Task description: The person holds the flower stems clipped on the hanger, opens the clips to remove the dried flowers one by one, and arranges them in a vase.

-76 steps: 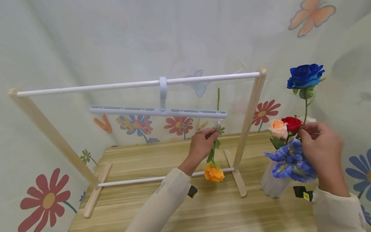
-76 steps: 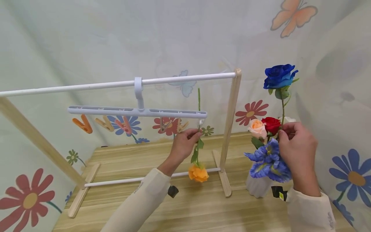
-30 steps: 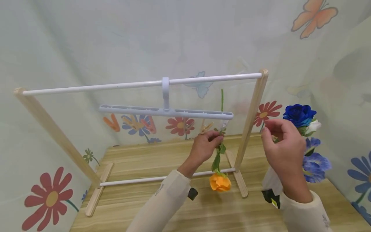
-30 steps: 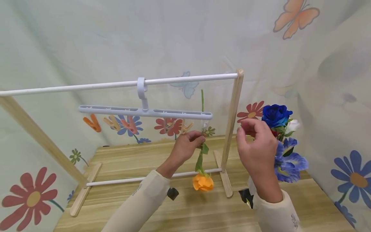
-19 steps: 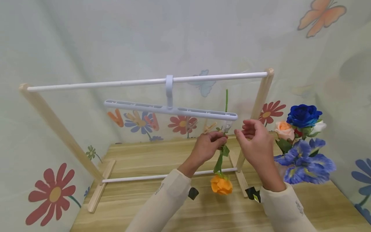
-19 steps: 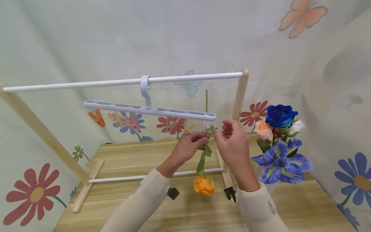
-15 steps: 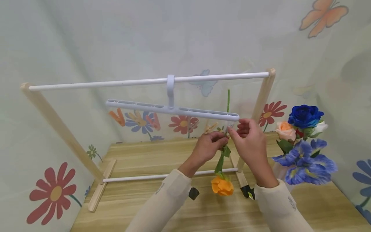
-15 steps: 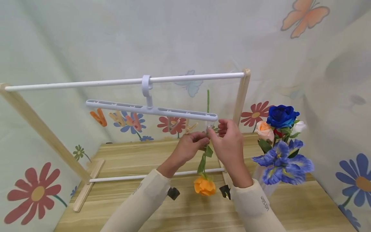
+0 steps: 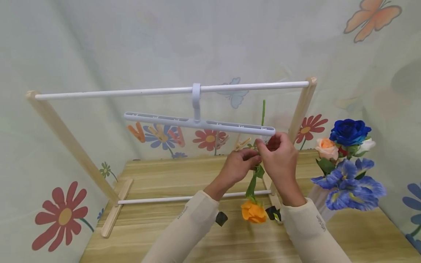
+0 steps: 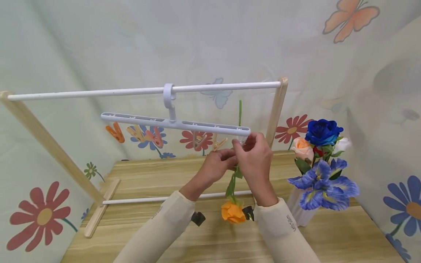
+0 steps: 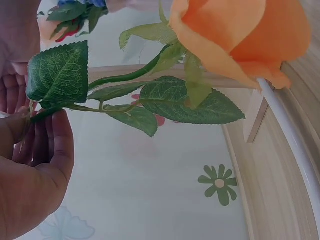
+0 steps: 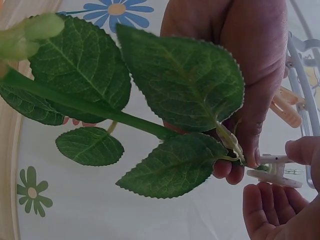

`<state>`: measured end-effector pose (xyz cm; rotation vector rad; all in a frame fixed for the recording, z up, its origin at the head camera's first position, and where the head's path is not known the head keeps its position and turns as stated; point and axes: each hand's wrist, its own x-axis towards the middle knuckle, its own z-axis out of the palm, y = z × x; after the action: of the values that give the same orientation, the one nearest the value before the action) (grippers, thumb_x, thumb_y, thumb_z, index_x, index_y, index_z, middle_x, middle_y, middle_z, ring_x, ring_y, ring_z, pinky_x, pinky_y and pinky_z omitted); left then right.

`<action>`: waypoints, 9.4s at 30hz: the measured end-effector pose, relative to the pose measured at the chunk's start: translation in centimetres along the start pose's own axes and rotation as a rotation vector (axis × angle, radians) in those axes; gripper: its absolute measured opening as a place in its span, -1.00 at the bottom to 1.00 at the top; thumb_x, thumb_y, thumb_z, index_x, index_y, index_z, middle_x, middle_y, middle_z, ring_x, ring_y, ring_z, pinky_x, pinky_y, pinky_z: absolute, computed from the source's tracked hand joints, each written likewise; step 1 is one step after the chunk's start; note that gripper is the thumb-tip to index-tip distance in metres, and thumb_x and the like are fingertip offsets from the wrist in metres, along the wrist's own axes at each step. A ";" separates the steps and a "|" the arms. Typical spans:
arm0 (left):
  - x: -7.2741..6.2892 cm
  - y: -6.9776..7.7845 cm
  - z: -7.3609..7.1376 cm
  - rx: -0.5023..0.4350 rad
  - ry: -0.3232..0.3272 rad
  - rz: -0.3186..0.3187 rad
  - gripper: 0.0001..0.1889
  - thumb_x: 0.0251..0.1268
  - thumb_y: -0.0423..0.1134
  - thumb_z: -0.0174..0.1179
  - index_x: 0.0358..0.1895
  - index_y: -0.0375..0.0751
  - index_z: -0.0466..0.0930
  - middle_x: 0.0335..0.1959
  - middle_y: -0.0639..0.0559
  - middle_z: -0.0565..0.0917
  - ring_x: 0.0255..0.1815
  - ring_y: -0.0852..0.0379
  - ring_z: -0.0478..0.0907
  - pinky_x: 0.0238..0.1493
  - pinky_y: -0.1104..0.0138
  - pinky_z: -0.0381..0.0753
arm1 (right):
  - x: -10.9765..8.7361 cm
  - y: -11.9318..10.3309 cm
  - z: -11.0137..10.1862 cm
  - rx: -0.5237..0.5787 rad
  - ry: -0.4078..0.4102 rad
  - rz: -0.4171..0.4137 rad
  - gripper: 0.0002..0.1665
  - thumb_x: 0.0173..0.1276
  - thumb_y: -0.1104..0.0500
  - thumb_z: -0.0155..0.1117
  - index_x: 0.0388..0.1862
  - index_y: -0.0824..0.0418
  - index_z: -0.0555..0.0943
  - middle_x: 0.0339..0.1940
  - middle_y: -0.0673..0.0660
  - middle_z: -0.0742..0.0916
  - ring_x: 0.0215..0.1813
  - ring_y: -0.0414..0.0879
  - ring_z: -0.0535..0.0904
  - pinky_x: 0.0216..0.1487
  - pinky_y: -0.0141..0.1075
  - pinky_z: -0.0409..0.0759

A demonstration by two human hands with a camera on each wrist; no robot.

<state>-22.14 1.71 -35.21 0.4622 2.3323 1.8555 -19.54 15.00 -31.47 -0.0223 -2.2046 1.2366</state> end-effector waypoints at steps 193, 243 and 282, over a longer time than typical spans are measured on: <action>-4.0 -3.7 6.3 0.736 -0.107 0.325 -0.82 0.45 -0.18 0.25 -0.01 -0.08 0.75 -0.12 0.11 0.78 -0.17 0.37 0.64 -0.15 0.63 0.56 | -4.2 8.5 -9.1 -0.265 0.171 -0.404 -0.80 0.19 0.45 0.38 -0.17 0.42 0.68 -0.34 0.31 0.74 -0.38 -0.34 0.64 -0.11 -0.90 0.23; -0.3 -2.9 19.3 0.596 0.052 0.279 -0.48 0.37 0.16 0.28 0.26 -0.01 0.52 0.12 0.20 0.61 0.12 0.42 0.52 0.02 0.70 0.44 | -0.1 7.4 -14.4 -0.295 0.453 -0.153 -0.66 0.44 0.21 0.23 -0.01 0.49 0.64 -0.12 0.46 0.74 -0.21 -0.88 0.20 -0.15 -0.83 0.16; 0.2 -3.6 18.9 0.510 0.051 0.304 -0.71 0.41 0.02 0.29 0.04 -0.03 0.66 -0.09 0.24 0.73 -0.16 0.49 0.60 -0.15 0.78 0.40 | -1.2 7.6 -14.9 -0.089 0.255 -0.010 -0.14 0.30 0.31 0.23 0.55 -0.10 0.26 0.08 -0.50 0.44 0.22 -0.49 0.38 0.24 -0.62 0.37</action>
<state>-17.51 18.55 -43.21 0.8745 2.9041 1.3546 -12.98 30.37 -32.30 -0.1943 -2.0324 1.0662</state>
